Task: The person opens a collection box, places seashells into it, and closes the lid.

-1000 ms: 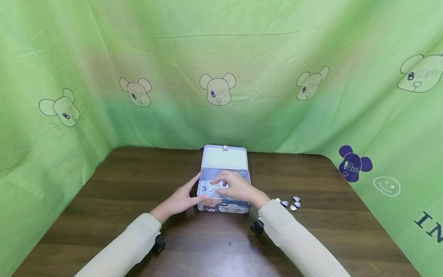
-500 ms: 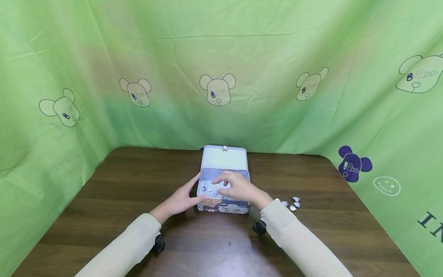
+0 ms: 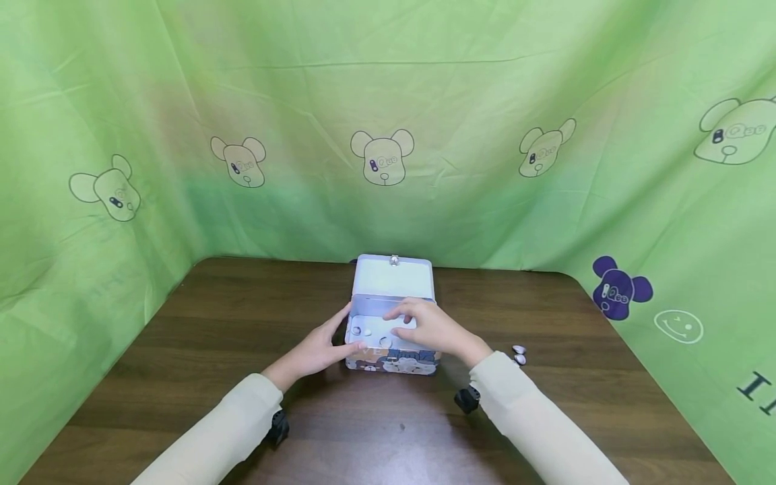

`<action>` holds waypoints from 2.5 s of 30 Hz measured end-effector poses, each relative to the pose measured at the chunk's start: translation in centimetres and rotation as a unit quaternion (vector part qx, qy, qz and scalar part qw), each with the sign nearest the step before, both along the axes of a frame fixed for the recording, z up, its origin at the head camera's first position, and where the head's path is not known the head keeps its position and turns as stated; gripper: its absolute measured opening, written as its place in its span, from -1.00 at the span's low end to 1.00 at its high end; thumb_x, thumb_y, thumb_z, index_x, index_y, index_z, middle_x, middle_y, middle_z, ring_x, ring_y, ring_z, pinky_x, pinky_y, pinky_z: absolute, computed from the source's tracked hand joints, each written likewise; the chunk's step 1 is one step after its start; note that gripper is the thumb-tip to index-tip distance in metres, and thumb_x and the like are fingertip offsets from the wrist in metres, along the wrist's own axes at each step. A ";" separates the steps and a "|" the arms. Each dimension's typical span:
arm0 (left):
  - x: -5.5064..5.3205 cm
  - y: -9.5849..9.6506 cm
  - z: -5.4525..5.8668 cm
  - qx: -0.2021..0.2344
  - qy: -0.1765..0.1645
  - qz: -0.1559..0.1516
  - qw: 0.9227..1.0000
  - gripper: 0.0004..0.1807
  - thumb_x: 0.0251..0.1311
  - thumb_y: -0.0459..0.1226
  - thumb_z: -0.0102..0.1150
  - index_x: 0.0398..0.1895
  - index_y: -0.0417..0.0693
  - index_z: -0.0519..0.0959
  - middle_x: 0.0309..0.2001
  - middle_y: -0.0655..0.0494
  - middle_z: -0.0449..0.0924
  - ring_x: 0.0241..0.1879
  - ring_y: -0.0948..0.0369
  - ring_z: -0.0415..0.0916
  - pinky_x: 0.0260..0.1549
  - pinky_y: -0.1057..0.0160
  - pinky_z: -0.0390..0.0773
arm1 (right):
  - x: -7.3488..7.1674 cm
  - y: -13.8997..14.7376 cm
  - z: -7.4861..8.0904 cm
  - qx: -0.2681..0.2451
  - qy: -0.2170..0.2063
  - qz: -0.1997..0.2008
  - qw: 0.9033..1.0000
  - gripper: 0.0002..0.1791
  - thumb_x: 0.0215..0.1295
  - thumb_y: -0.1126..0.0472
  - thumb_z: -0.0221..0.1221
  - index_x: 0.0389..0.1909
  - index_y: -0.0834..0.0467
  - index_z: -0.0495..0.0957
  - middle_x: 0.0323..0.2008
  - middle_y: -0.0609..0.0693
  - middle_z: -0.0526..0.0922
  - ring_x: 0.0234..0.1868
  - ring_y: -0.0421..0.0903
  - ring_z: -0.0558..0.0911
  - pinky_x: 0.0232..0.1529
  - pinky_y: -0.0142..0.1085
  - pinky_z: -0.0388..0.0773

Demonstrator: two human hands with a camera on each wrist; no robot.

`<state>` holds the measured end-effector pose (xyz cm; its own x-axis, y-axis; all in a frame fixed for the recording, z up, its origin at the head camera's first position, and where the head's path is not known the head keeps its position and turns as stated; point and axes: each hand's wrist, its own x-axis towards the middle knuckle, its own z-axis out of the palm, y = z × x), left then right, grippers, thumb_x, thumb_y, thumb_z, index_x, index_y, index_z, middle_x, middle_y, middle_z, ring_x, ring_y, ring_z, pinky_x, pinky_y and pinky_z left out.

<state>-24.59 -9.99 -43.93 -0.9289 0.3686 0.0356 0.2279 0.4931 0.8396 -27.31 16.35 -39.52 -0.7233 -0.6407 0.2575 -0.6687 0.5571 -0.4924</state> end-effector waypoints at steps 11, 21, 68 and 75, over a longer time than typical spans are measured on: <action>0.0 0.0 0.0 0.003 0.008 0.002 1.000 0.00 0.28 0.00 0.32 0.64 0.13 -0.06 0.57 -0.02 -0.01 0.51 -0.05 -0.03 0.35 -0.23 0.11 | 0.6 2.6 0.6 -0.001 -0.001 -0.032 0.999 -0.71 0.32 0.24 0.29 0.04 0.12 0.70 -0.06 -0.05 0.66 -0.16 -0.08 0.53 -0.16 -0.19 0.48; 0.1 0.0 0.0 0.003 0.008 0.002 1.000 0.01 0.27 0.02 0.32 0.64 0.12 -0.06 0.57 -0.02 -0.01 0.51 -0.04 -0.03 0.36 -0.21 0.11 | 1.2 6.0 0.6 -0.009 0.009 -0.062 0.998 -0.74 0.30 0.30 0.30 0.00 0.16 0.70 -0.13 0.00 0.64 -0.23 -0.09 0.51 -0.20 -0.22 0.49; 0.2 0.1 -0.2 -0.001 0.012 0.002 1.000 0.01 0.28 0.03 0.31 0.64 0.14 -0.07 0.57 0.01 -0.02 0.51 -0.04 -0.04 0.36 -0.22 0.11 | 3.0 15.3 -4.4 0.048 -0.019 -0.158 0.986 -0.81 0.26 0.24 0.36 -0.12 0.17 0.74 -0.27 -0.09 0.62 -0.45 -0.34 0.44 -0.33 -0.32 0.44; 0.2 0.1 -0.2 -0.001 0.009 0.002 1.000 0.02 0.26 0.07 0.32 0.64 0.15 -0.07 0.57 0.02 -0.03 0.52 -0.04 -0.05 0.36 -0.22 0.10 | 3.1 15.2 -4.4 0.036 -0.029 -0.158 0.986 -0.83 0.26 0.27 0.35 -0.14 0.19 0.73 -0.25 -0.08 0.63 -0.45 -0.33 0.50 -0.30 -0.34 0.47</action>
